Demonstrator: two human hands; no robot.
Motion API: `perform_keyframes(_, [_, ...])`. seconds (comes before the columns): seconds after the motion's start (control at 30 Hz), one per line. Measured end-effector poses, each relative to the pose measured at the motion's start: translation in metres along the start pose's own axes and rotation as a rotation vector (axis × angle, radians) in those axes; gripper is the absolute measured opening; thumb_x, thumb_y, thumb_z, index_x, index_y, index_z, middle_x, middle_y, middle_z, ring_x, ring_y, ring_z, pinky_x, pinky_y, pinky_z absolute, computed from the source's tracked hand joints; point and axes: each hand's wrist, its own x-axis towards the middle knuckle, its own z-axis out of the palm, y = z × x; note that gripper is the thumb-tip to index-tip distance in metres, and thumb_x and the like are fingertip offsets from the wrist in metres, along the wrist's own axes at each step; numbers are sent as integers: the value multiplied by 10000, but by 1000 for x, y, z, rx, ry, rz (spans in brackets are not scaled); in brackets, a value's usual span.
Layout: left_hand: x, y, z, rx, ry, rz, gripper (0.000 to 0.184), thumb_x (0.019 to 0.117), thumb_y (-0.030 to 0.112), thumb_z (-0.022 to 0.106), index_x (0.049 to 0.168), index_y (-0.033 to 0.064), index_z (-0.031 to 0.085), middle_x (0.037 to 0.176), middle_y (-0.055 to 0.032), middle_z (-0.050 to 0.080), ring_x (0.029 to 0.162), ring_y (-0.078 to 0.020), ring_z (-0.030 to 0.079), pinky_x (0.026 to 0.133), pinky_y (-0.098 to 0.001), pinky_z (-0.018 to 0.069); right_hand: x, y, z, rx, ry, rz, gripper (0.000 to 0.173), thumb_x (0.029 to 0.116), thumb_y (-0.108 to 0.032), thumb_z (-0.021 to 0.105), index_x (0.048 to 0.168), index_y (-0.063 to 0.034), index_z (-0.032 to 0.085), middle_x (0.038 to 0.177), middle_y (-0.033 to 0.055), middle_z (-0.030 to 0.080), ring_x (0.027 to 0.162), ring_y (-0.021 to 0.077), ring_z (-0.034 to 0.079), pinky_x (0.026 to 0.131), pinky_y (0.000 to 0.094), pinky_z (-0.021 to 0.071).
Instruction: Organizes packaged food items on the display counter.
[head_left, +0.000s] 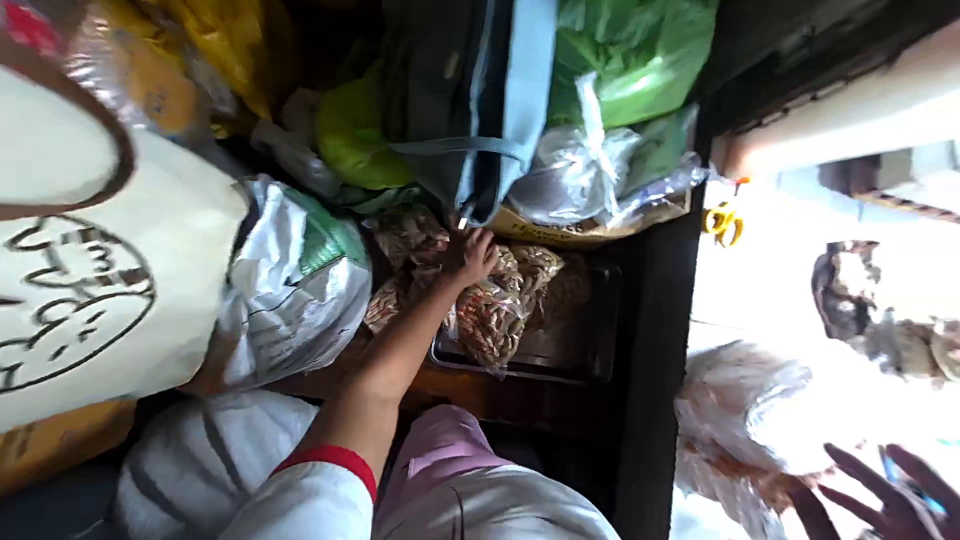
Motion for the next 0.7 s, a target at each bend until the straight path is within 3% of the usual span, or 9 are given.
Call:
perform_keyframes(0.1, [-14, 60, 58, -39, 57, 491, 185, 917, 190, 668, 894, 23, 744, 947, -183, 710, 1008, -381, 682, 973, -554, 511, -7, -3, 11, 50, 25, 6, 454, 904, -213, 743, 1258, 53, 644, 1473, 393, 373, 1157, 295, 621, 838, 330, 601])
perform_keyframes(0.13, [-22, 81, 77, -84, -52, 567, 169, 934, 143, 635, 915, 19, 749, 991, -188, 718, 1055, -384, 676, 1004, -548, 500, -9, -6, 14, 60, 23, 20, 440, 904, -211, 742, 1246, 52, 655, 1459, 390, 393, 1134, 290, 632, 836, 336, 602])
perform_keyframes(0.17, [-31, 102, 90, -110, -278, 573, 204, 977, 93, 573, 1050, -2, 737, 1161, -227, 695, 1210, -417, 614, 1093, -568, 432, -12, -7, 17, 69, 21, 29, 426, 901, -204, 741, 1234, 51, 665, 1444, 390, 414, 1121, 296, 639, 834, 345, 603])
perform_keyframes(0.23, [-41, 137, 111, -57, -707, 494, 360, 1000, -14, 511, 1342, 11, 620, 1520, -265, 470, 1486, -462, 328, 1213, -645, 224, -21, -8, 24, 108, 17, 42, 403, 892, -184, 736, 1223, 38, 676, 1423, 365, 451, 1125, 272, 646, 839, 329, 605])
perform_keyframes(0.33, [-41, 146, 139, 127, -912, 313, 427, 992, -63, 500, 1400, 26, 589, 1576, -249, 405, 1520, -483, 227, 1221, -707, 85, -38, -11, 30, 184, -15, 75, 378, 909, -182, 741, 1224, 17, 683, 1415, 328, 489, 1185, 254, 633, 872, 319, 603])
perform_keyframes(0.43, [-23, 139, 152, 317, -1027, 177, 437, 1040, -27, 379, 1463, -50, 486, 1628, -203, 347, 1562, -394, 171, 1275, -549, 0, -60, -4, 36, 206, -28, 124, 340, 914, -181, 738, 1187, 19, 700, 1385, 310, 531, 1165, 223, 645, 881, 300, 598])
perform_keyframes(0.57, [-4, 165, 147, 203, -1018, 257, 322, 1065, 39, 413, 1257, -121, 617, 1352, -325, 586, 1377, -491, 459, 1233, -625, 168, -92, 10, 42, 213, -38, 192, 303, 919, -129, 720, 1168, 43, 708, 1282, 282, 621, 1145, 217, 663, 890, 278, 590])
perform_keyframes(0.63, [-1, 190, 135, 93, -978, 208, 311, 1058, 41, 431, 1277, -94, 605, 1298, -325, 611, 1302, -491, 527, 1167, -617, 310, -105, 14, 42, 209, -55, 218, 296, 921, -119, 711, 1163, 53, 706, 1232, 277, 649, 1129, 224, 675, 892, 277, 589])
perform_keyframes(0.7, [-1, 204, 121, -51, -861, 206, 328, 1044, 63, 427, 1299, -24, 614, 1223, -289, 661, 1225, -449, 602, 1121, -593, 378, -110, 21, 45, 233, -53, 221, 300, 926, -112, 705, 1164, 70, 696, 1206, 278, 660, 1088, 223, 688, 894, 285, 586])
